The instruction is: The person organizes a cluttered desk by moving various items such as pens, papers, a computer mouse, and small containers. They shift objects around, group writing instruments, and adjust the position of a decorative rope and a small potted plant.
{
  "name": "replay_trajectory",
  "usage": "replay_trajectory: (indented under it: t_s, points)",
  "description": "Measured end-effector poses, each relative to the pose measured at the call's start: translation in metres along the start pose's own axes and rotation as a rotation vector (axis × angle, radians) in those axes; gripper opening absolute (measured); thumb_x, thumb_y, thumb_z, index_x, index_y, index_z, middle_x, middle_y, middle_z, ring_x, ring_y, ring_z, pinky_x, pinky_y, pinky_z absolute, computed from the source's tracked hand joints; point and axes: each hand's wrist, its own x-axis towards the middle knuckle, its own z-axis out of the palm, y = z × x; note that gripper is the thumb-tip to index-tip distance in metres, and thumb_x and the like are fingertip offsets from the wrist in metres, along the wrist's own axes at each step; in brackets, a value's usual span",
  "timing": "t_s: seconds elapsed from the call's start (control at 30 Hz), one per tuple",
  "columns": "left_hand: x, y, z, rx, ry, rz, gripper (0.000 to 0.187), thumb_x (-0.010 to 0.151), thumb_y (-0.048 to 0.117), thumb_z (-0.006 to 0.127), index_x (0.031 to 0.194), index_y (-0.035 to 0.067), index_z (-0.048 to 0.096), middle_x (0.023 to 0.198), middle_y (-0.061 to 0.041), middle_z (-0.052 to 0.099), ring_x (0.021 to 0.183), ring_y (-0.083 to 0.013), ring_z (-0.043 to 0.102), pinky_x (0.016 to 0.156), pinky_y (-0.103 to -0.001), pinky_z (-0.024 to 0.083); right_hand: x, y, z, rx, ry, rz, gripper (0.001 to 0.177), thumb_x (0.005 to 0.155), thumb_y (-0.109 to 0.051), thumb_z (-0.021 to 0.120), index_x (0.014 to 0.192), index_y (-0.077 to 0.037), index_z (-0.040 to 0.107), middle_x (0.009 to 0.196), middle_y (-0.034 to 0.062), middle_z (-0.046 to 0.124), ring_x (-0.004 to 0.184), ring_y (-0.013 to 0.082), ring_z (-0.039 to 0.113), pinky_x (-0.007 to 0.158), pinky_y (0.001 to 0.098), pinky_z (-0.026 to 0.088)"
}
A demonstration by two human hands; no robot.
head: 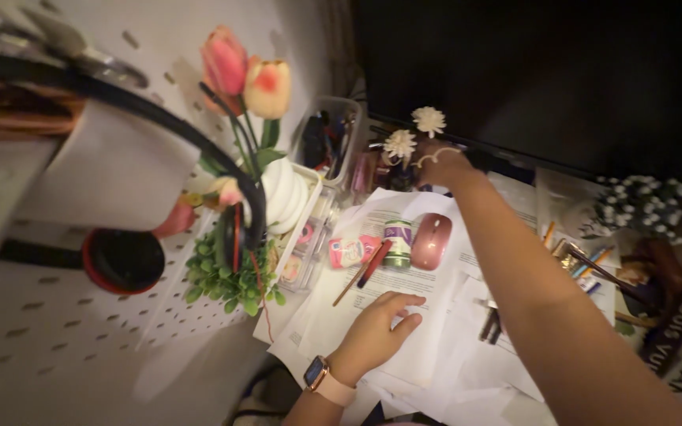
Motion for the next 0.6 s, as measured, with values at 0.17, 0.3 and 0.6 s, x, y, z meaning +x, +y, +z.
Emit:
replay_trajectory:
  t_s: [0.17, 0.3, 0.6]
  points:
    - [-0.002, -0.003, -0.007, -0.035, 0.025, -0.02, 0.029, 0.094, 0.021, 0.068, 0.122, 0.011, 0.07, 0.117, -0.011, 0.069, 0.098, -0.0237, 0.072, 0.089, -0.034, 0.057, 0.005, 0.002, 0.007, 0.005, 0.077, -0.039, 0.061, 0.066, -0.021, 0.088, 0.121, -0.004, 0.068, 0.126, 0.0188, 0.065, 0.116, 0.0369, 0.063, 0.095, 0.0445, 0.054]
    - [-0.002, -0.006, -0.006, -0.039, 0.005, -0.02, 0.03, 0.095, 0.022, 0.067, 0.123, 0.011, 0.07, 0.118, -0.011, 0.07, 0.097, -0.024, 0.071, 0.088, -0.034, 0.056, -0.005, 0.004, 0.027, -0.095, 0.132, 0.098, 0.045, 0.079, -0.031, 0.082, 0.116, -0.005, 0.074, 0.137, 0.0177, 0.06, 0.123, 0.0387, 0.06, 0.102, 0.0489, 0.051]
    - [0.0, -0.018, 0.018, -0.033, -0.069, 0.031, 0.029, 0.094, 0.022, 0.067, 0.121, 0.009, 0.07, 0.12, -0.013, 0.069, 0.1, -0.0242, 0.072, 0.092, -0.035, 0.055, -0.073, 0.012, 0.041, -0.081, 0.293, 0.29, 0.095, 0.059, -0.035, 0.092, 0.14, -0.005, 0.054, 0.151, 0.0135, 0.045, 0.132, 0.0389, 0.047, 0.109, 0.0552, 0.036]
